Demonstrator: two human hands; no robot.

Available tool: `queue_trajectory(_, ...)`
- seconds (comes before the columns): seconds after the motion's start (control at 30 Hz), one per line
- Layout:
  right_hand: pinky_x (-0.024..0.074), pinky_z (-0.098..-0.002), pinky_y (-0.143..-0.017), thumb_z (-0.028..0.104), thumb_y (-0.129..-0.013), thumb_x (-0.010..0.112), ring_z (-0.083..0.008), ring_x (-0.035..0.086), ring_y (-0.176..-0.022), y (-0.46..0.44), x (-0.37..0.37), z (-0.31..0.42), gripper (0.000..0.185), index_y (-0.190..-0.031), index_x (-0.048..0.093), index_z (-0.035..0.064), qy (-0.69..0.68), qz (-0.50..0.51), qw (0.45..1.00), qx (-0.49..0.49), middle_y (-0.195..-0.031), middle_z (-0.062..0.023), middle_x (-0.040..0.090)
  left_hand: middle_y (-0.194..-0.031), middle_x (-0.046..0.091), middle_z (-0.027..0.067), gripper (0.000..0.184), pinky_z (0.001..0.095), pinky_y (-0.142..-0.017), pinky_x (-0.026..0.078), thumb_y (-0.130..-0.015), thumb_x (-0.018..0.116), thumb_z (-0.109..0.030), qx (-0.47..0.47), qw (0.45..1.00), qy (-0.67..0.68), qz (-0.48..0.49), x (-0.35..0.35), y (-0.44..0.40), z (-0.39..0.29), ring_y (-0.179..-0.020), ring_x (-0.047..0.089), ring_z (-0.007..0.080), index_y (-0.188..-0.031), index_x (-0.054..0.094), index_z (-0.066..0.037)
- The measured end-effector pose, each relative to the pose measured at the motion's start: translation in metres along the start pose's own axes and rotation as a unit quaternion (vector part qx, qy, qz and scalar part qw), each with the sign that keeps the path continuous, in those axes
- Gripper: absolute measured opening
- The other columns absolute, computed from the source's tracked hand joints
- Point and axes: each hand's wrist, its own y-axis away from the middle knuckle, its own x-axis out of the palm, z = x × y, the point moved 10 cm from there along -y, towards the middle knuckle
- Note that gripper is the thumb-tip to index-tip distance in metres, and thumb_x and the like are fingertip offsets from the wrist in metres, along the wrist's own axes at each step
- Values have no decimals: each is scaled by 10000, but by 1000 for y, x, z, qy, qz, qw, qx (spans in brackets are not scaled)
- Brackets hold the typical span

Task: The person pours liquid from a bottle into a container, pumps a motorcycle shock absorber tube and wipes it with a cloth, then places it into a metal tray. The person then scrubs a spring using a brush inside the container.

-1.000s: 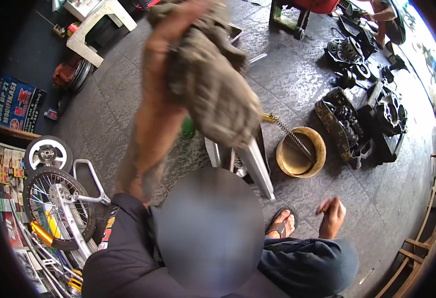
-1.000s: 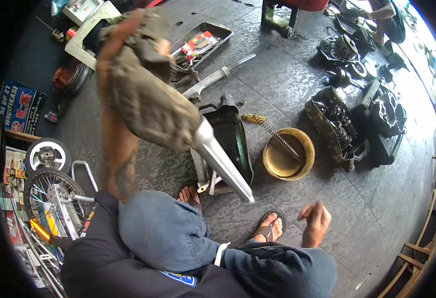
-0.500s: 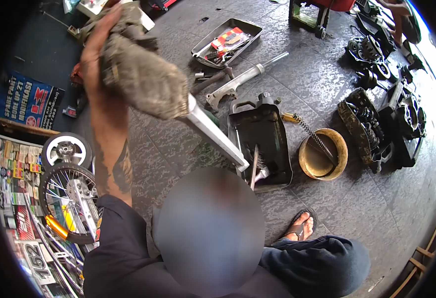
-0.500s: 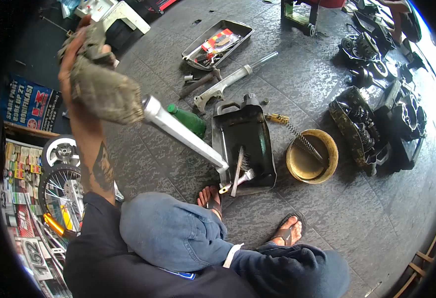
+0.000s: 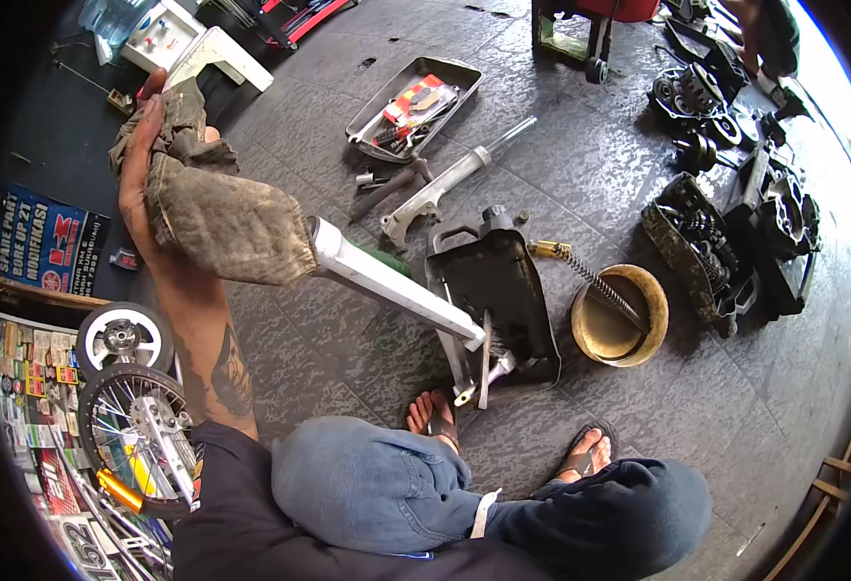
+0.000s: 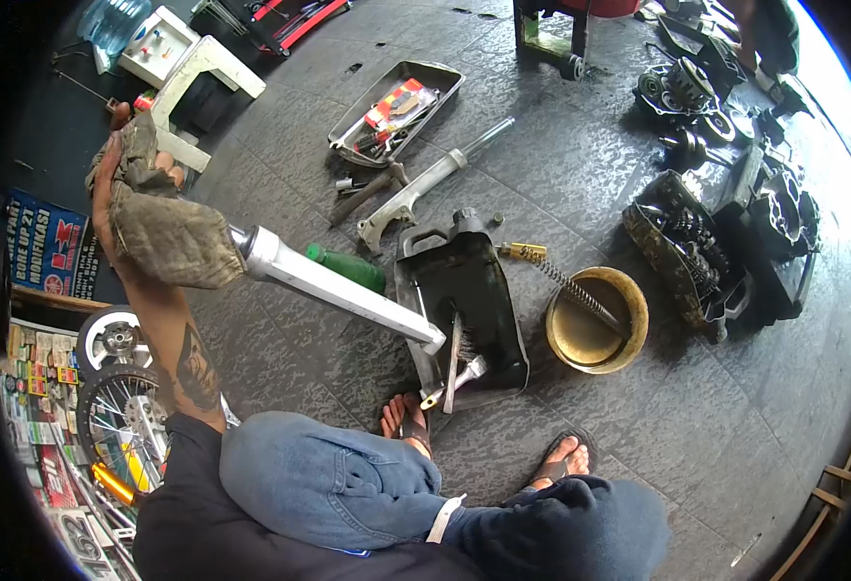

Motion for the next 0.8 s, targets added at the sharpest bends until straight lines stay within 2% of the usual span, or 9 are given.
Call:
queue_trajectory(0.03,474,-349,-834,200,-939,555,-209,571,-1032,-3,-25,14,311,-1229,549,90,-21,-20,1000,-4,-1085,-174,614,-1395,470,133,327,293,-965,498,-941,473,-81,-40,999,34,-10,0,2,9,-1230,512,207,-1247,555,2)
queue_trajectory(0.13,471,-349,-840,192,-933,564,-203,566,-1048,-6,-46,68,317,-1237,550,103,-51,-20,997,-47,-1105,-172,613,-1393,472,133,326,309,-951,502,-942,473,-81,151,965,-211,-35,14,11,-23,-1234,505,205,-1250,556,-14)
queue_trajectory(0.17,470,-350,-842,189,-931,566,-201,565,-1053,-7,-35,89,320,-1240,550,108,-34,13,997,-74,-1112,-171,612,-1396,470,130,327,311,-937,506,-942,471,-75,149,972,-178,-34,10,10,-20,-1222,512,205,-1255,553,-26)
queue_trajectory(0.23,468,-331,-797,178,-922,575,-196,580,-1000,69,99,140,316,-1225,556,89,124,102,968,-194,-1076,-155,628,-1400,467,126,330,314,-923,510,-942,470,-69,151,977,-142,-42,3,7,-14,-1209,519,204,-1260,551,-37)
queue_trajectory(0.33,466,-274,-655,153,-902,592,-184,629,-823,316,434,141,299,-1171,577,21,472,215,726,-451,-948,-110,676,-1404,463,115,332,308,-897,521,-943,467,-54,97,994,0,-57,-7,1,1,-1176,536,199,-1264,549,-42)
queue_trajectory(0.43,500,-330,-737,74,-722,718,-265,652,-911,451,603,65,395,-1100,619,21,516,460,380,-615,-1014,-144,664,-1387,465,124,376,264,-827,533,-975,450,-166,47,996,9,-73,-6,2,5,-1049,580,167,-1312,486,-3)
queue_trajectory(0.5,504,-385,-781,129,-728,756,-314,611,-906,501,668,6,446,-1135,598,34,525,554,233,-603,-994,-136,625,-1338,468,119,398,250,-764,528,-985,440,-198,25,995,2,-97,-8,6,4,-945,586,148,-1332,458,-4)
queue_trajectory(0.67,495,-413,-858,203,-757,733,-342,587,-995,611,761,-100,405,-1082,603,-2,323,700,133,-622,-1012,-159,621,-1103,497,97,426,273,-647,477,-1000,413,-232,-54,985,125,-111,-21,12,26,-756,512,131,-1382,380,-46)
queue_trajectory(0.8,471,-400,-927,125,-802,664,-348,584,-1033,633,779,-150,349,-1102,597,-39,355,721,87,-588,-1014,-200,625,-914,521,79,453,291,-553,436,-1013,392,-258,-114,929,348,-51,-22,-3,47,-605,452,118,-1422,316,-80)
